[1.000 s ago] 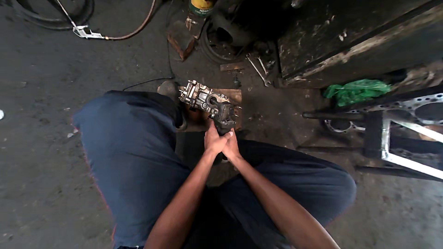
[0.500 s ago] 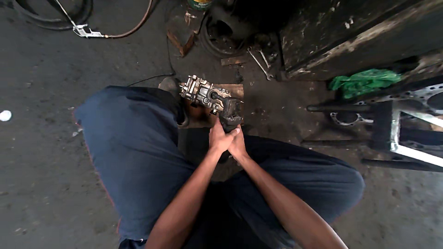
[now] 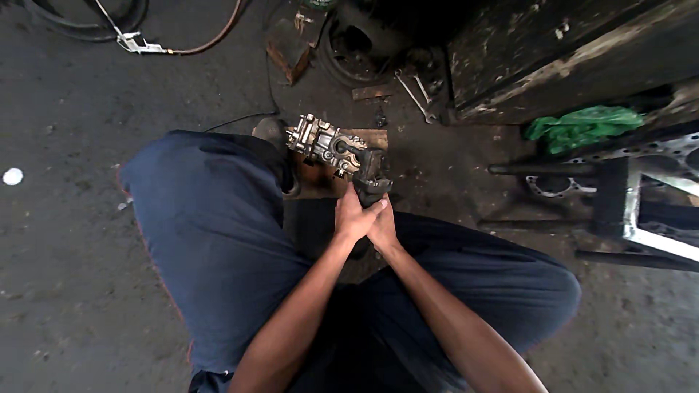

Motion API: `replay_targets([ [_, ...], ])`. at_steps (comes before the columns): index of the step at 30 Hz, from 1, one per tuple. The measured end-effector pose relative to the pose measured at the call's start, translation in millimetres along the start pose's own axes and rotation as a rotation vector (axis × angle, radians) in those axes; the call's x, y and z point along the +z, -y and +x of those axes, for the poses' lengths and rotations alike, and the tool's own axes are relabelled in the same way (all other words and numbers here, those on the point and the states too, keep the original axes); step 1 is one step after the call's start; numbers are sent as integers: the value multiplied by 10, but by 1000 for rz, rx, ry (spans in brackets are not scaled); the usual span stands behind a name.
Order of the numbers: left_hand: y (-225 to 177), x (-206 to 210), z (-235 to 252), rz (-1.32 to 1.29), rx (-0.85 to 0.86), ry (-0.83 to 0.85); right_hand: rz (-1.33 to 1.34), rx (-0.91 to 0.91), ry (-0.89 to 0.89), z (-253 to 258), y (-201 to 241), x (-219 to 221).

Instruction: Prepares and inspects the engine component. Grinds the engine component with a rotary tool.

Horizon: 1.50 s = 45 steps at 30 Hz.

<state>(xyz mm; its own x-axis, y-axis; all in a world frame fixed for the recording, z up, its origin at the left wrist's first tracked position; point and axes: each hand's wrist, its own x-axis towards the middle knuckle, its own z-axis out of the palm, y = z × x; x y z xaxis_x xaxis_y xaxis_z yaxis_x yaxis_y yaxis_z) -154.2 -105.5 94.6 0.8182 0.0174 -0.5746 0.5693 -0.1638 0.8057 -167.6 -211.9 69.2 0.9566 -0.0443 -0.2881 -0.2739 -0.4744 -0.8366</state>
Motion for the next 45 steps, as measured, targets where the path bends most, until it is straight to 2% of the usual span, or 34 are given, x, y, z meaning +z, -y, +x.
replay_targets([
  [14,-100,-37,-20,13,15,-22,131,16,21,36,122,-38],
  [40,-186,11,-144,-39,-16,-33,-30,-8,100,32,206,-255],
  [45,-225,25,-118,42,-4,22,106,29,116,78,153,-284],
])
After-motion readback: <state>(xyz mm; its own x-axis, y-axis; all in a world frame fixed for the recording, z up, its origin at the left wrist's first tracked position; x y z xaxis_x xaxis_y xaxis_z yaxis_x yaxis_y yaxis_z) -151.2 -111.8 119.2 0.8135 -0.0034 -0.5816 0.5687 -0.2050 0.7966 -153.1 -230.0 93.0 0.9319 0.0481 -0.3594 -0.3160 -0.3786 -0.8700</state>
